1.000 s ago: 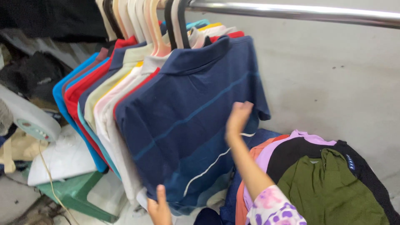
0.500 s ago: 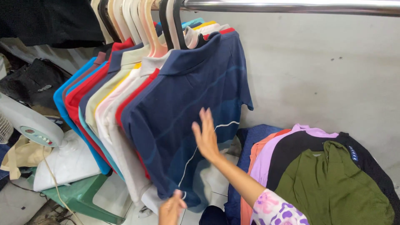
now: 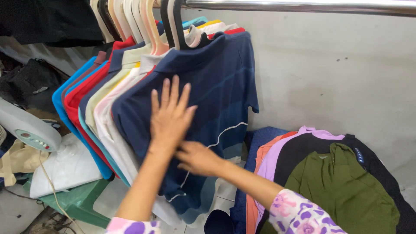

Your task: Folding a t-shirt and organizing clothes on a garment rack.

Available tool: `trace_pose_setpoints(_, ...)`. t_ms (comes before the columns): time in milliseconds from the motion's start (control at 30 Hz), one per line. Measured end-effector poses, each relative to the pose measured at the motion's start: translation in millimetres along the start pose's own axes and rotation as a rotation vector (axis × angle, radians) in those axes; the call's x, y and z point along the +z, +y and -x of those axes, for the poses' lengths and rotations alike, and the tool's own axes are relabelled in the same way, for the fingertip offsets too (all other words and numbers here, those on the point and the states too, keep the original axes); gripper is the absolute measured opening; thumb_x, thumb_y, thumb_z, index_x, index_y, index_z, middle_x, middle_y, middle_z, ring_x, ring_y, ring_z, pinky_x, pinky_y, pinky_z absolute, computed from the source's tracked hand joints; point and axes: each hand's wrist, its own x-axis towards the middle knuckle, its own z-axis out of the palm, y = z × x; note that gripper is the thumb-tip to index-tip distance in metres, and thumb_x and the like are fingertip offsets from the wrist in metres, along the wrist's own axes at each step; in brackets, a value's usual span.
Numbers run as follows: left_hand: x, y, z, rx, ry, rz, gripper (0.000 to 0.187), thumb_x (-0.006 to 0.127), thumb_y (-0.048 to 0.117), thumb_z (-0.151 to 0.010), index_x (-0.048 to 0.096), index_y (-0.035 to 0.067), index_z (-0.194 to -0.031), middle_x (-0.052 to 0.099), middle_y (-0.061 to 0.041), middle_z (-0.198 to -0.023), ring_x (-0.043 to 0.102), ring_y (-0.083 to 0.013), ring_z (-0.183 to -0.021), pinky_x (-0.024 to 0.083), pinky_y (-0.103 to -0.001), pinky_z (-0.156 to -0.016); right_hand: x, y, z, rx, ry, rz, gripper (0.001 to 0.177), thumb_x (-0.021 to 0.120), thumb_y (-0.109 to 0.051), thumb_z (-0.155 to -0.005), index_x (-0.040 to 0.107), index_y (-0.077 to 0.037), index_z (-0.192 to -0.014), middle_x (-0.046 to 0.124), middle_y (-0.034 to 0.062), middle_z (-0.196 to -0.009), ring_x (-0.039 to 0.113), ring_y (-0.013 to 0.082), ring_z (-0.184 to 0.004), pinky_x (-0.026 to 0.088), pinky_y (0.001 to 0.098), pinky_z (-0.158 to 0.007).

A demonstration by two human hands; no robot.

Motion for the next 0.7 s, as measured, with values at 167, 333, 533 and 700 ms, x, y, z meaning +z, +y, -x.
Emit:
trace_pose_setpoints(167, 3, -2, 34, 0.087, -0.375, 0.133, 0.049, 0.069, 0.038, -0.089, 0.068, 0.012, -0.131, 0.062, -0.016, -0.142, 0.053, -0.0311, -0.138, 0.038, -0.046, -0.116, -55, 81, 5, 0.279, 0.227, 0.03, 0.027, 0.067, -0.031, -0.094, 0.071, -0.025, -0.12, 0.065, 0.0044, -0.133, 0.062, 0.0272, -0.126, 0.051, 0.0416, -0.099)
trace_pose_setpoints(333, -27, 14, -14, 0.201, 0.151, 0.16, 0.046, 0.059, 0.041, -0.101, 0.062, 0.02, -0.143, 0.051, -0.012, -0.157, 0.043, -0.0312, -0.148, 0.022, -0.055, -0.122, -118, 75, -53, 0.477, 0.733, 0.166, 0.058, 0.062, -0.013, -0.103, 0.042, -0.014, -0.157, 0.036, 0.0164, -0.162, 0.05, 0.0315, -0.141, 0.045, 0.0416, -0.114)
trace_pose_setpoints(533, -41, -50, -42, -0.046, 0.118, -0.112, 0.067, 0.081, 0.031, -0.09, 0.058, 0.025, -0.152, 0.06, -0.016, -0.143, 0.054, -0.0354, -0.134, 0.042, -0.05, -0.105, -136, 127, -51, 0.338, 0.407, 0.411, 0.082, 0.086, -0.022, -0.077, 0.05, -0.016, -0.151, 0.056, 0.0249, -0.139, 0.059, 0.0459, -0.123, 0.052, 0.056, -0.095)
trace_pose_setpoints(700, -70, -52, -48, -0.15, 0.14, -0.007, 0.031, 0.08, 0.028, -0.096, 0.076, 0.01, -0.121, 0.062, -0.005, -0.103, 0.057, -0.0235, -0.088, 0.045, -0.036, -0.077, -178, 149, -65, 0.495, 0.616, 0.346, 0.07, 0.065, -0.003, -0.098, 0.03, -0.005, -0.157, 0.038, 0.0256, -0.154, 0.044, 0.0425, -0.144, 0.037, 0.047, -0.121)
